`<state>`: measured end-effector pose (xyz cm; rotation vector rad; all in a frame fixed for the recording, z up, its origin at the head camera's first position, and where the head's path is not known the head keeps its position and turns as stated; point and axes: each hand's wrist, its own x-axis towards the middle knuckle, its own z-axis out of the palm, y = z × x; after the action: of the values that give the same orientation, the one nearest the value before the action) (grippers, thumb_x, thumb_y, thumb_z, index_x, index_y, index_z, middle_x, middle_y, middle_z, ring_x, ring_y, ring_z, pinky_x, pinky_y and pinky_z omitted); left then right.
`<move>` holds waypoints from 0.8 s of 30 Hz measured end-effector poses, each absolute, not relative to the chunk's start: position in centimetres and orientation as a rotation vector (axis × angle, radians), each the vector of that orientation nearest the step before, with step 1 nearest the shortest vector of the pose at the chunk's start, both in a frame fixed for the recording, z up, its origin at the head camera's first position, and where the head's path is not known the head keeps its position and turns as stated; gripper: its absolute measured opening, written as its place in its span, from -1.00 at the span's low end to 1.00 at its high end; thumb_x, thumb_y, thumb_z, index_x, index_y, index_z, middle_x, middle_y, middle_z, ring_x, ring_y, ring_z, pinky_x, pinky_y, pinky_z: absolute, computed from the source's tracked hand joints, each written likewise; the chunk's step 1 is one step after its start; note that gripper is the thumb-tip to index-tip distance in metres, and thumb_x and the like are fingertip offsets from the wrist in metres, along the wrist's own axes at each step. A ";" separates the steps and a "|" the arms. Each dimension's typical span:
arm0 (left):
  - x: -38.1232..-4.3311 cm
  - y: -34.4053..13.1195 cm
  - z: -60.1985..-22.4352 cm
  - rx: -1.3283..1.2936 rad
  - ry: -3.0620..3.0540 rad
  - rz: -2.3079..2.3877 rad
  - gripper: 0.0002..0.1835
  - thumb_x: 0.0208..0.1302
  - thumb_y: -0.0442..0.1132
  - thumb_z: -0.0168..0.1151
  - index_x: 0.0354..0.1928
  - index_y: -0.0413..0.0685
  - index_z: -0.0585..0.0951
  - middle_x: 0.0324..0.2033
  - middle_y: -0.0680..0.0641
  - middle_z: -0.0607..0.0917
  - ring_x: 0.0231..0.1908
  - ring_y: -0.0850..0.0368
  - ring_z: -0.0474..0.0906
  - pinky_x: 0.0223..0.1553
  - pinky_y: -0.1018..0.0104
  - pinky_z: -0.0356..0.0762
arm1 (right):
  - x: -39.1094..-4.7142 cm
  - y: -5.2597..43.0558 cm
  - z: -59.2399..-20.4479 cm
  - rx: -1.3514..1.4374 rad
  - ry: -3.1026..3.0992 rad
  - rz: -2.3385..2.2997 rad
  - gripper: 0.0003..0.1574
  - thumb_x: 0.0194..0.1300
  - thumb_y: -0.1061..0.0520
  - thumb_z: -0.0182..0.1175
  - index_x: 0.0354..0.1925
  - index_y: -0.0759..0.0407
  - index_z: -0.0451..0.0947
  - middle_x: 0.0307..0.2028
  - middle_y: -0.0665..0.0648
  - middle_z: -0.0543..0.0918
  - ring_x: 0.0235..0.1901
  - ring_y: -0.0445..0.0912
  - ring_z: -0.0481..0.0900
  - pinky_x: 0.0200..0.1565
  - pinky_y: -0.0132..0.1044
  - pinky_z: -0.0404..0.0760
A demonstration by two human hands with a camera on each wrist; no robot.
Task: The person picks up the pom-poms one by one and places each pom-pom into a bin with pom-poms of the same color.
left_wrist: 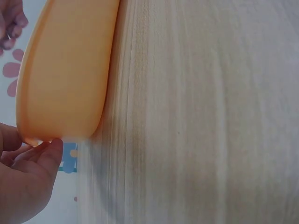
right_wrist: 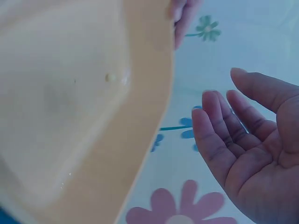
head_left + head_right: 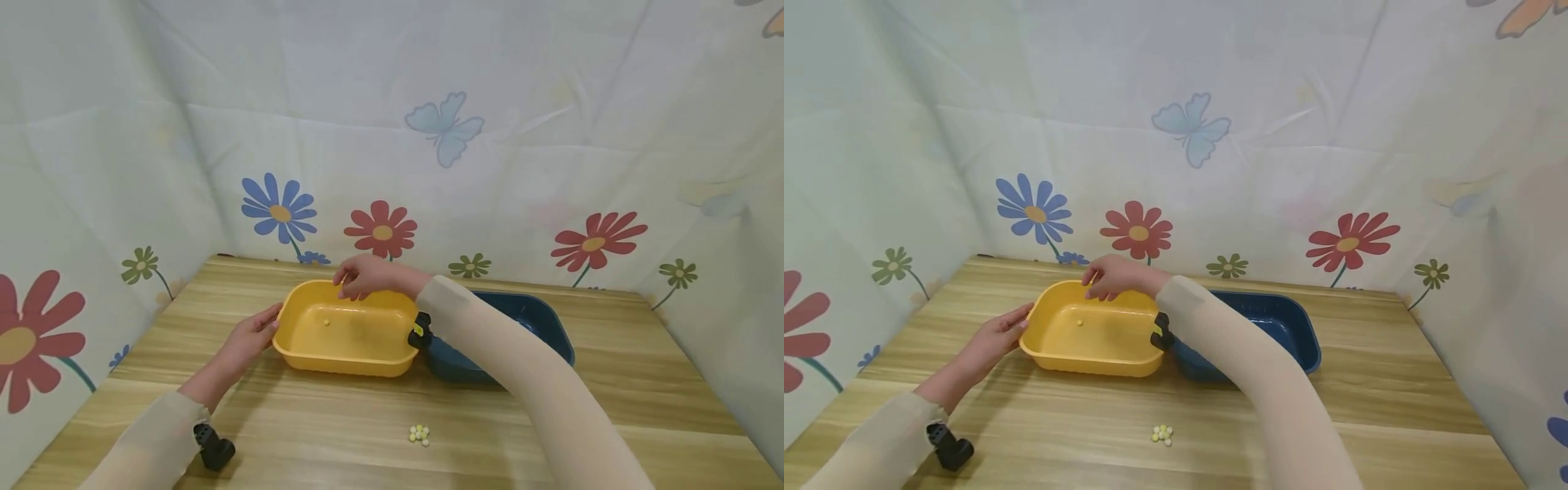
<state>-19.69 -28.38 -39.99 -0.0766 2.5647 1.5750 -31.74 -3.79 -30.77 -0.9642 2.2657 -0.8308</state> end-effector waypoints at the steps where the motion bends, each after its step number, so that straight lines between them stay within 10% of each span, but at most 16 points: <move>1: -19.7 -28.4 -40.0 -0.076 2.568 1.570 -0.42 0.60 -0.26 -0.22 0.52 -0.30 -0.02 0.48 -0.38 0.09 0.47 -0.28 0.13 0.36 -0.04 0.35 | -31.3 -3.2 -30.4 -0.967 2.268 -0.862 -0.62 0.34 0.12 0.28 0.08 0.20 0.54 -0.17 0.17 0.68 -0.08 0.10 0.68 -0.09 -0.37 0.75; 18: -19.6 -28.2 -40.0 -0.096 2.579 1.533 -0.42 0.60 -0.23 -0.23 0.53 -0.25 -0.02 0.49 -0.35 0.08 0.48 -0.25 0.14 0.35 0.01 0.37 | -23.9 7.3 -29.4 -1.030 2.198 -1.098 -0.69 0.33 0.16 0.27 -0.02 0.30 0.56 -0.24 0.18 0.69 -0.27 0.00 0.62 -0.12 -0.19 0.73; 24: -19.7 -28.2 -40.1 -0.094 2.588 1.517 -0.42 0.60 -0.23 -0.22 0.53 -0.25 -0.02 0.49 -0.35 0.09 0.47 -0.26 0.15 0.34 0.03 0.40 | -21.5 10.3 -31.6 -0.998 2.223 -1.104 -0.77 0.33 0.13 0.27 -0.08 0.20 0.61 -0.27 0.08 0.67 -0.29 -0.13 0.55 -0.19 -0.42 0.66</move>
<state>-19.70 -28.20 -40.08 -0.0944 2.5884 1.5171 -21.47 10.31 -31.62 -0.9979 2.2227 -1.1042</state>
